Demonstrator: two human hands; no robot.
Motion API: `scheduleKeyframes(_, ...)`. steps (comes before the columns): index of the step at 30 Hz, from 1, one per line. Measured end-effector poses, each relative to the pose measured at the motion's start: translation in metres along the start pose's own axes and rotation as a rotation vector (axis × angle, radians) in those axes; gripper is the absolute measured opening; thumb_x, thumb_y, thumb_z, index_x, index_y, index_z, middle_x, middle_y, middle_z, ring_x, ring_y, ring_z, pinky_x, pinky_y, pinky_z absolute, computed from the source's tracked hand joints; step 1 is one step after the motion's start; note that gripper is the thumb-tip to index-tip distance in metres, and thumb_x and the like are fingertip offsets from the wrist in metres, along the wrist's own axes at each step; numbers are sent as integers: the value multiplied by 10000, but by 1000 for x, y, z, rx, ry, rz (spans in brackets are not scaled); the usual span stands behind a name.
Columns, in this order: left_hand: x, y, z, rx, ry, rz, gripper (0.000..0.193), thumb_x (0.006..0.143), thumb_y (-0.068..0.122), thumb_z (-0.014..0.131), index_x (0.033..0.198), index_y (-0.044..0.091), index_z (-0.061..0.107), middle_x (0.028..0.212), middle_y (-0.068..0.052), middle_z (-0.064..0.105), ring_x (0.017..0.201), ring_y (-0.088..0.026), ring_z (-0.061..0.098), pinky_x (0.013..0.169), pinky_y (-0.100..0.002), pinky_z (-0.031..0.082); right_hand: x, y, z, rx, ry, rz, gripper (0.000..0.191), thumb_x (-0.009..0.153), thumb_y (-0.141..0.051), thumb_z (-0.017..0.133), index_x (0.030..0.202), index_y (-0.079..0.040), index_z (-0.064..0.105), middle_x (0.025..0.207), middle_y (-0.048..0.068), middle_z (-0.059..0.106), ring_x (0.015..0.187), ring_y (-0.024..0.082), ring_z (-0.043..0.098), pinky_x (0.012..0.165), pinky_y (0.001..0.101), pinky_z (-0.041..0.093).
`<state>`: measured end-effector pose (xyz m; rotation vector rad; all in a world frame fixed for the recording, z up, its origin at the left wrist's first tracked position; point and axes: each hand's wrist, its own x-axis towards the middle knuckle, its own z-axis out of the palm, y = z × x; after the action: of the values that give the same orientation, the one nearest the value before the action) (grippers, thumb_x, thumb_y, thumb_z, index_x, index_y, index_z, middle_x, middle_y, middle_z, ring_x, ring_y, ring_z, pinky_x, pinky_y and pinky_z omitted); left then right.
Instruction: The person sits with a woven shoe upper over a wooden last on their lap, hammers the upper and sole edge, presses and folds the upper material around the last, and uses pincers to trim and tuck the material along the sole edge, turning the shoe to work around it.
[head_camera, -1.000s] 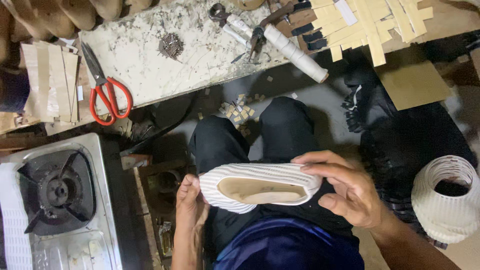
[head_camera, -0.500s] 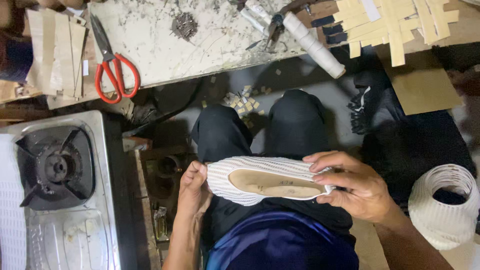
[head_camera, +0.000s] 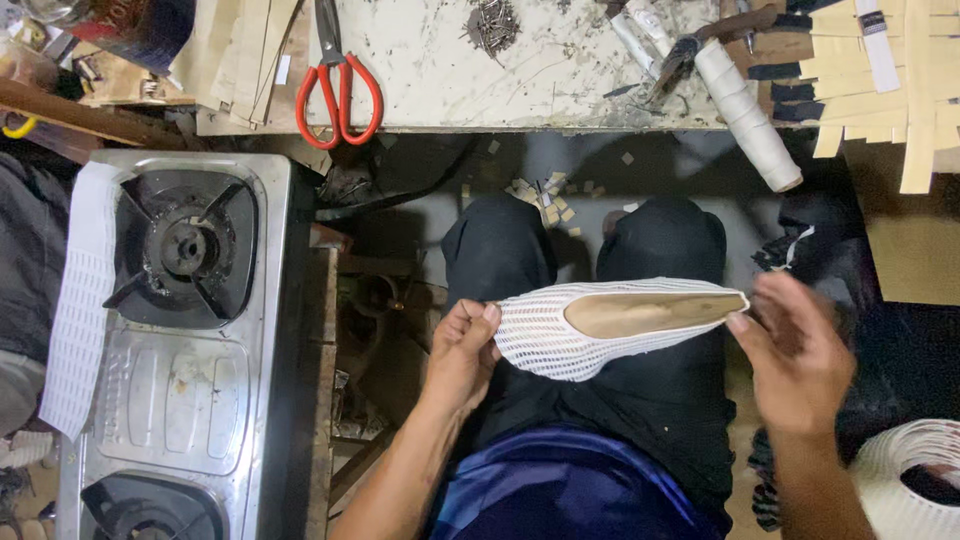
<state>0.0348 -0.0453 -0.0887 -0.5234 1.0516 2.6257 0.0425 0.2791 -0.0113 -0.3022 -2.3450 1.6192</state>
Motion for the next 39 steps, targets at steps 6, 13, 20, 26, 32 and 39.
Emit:
scheduleKeyframes(6, -38, 13, 40, -13, 12, -39, 122, 1000, 104, 630, 911, 56, 562, 1088, -104, 696, 955, -169, 673, 848, -346, 557, -45, -67, 45, -447, -306, -802, 333, 758, -156, 861, 1021, -26, 704, 1098, 86, 672, 1034, 294, 652, 981, 499, 497)
scheduleKeyframes(13, -61, 2, 74, -61, 79, -52, 83, 1004, 93, 620, 937, 58, 584, 1100, -112, 686, 964, -200, 679, 809, -363, 574, -37, -62, 65, -457, -197, -904, 423, 707, -126, 829, 1111, -55, 727, 1135, 68, 667, 1067, 279, 624, 1033, 506, 459)
scheduleKeyframes(20, -66, 37, 103, 237, -239, 318, 130, 1011, 64, 706, 1056, 2, 601, 1129, -132, 625, 964, -259, 654, 888, -394, 572, 8, -119, 28, -311, -348, -832, 390, 660, -141, 868, 1009, -43, 723, 1062, 86, 710, 1007, 263, 692, 1052, 494, 495)
scheduleKeyframes(26, -47, 90, 134, 813, -571, 658, 566, 899, 119, 754, 1375, -62, 507, 1383, -160, 604, 1269, -297, 602, 1122, -402, 460, 10, -119, 35, -16, -408, -468, 382, 725, -149, 886, 1026, -4, 699, 1050, 102, 733, 972, 203, 734, 871, 321, 586)
scheduleKeyframes(32, -26, 63, 110, 738, -364, 181, 463, 948, 142, 693, 1374, -22, 613, 1175, -80, 757, 1086, -114, 674, 989, -298, 533, -3, -47, 84, 237, -519, 271, 366, 728, -78, 882, 1058, 10, 749, 938, 72, 751, 840, 111, 681, 729, 282, 561)
scheduleKeyframes(39, -8, 37, 72, 608, -304, 130, 387, 948, 123, 704, 1301, -23, 645, 1098, -56, 751, 994, -95, 676, 906, -275, 552, 29, -31, 84, 339, -735, 240, 390, 813, -133, 806, 1156, 8, 682, 1006, 54, 756, 917, 120, 711, 809, 292, 596)
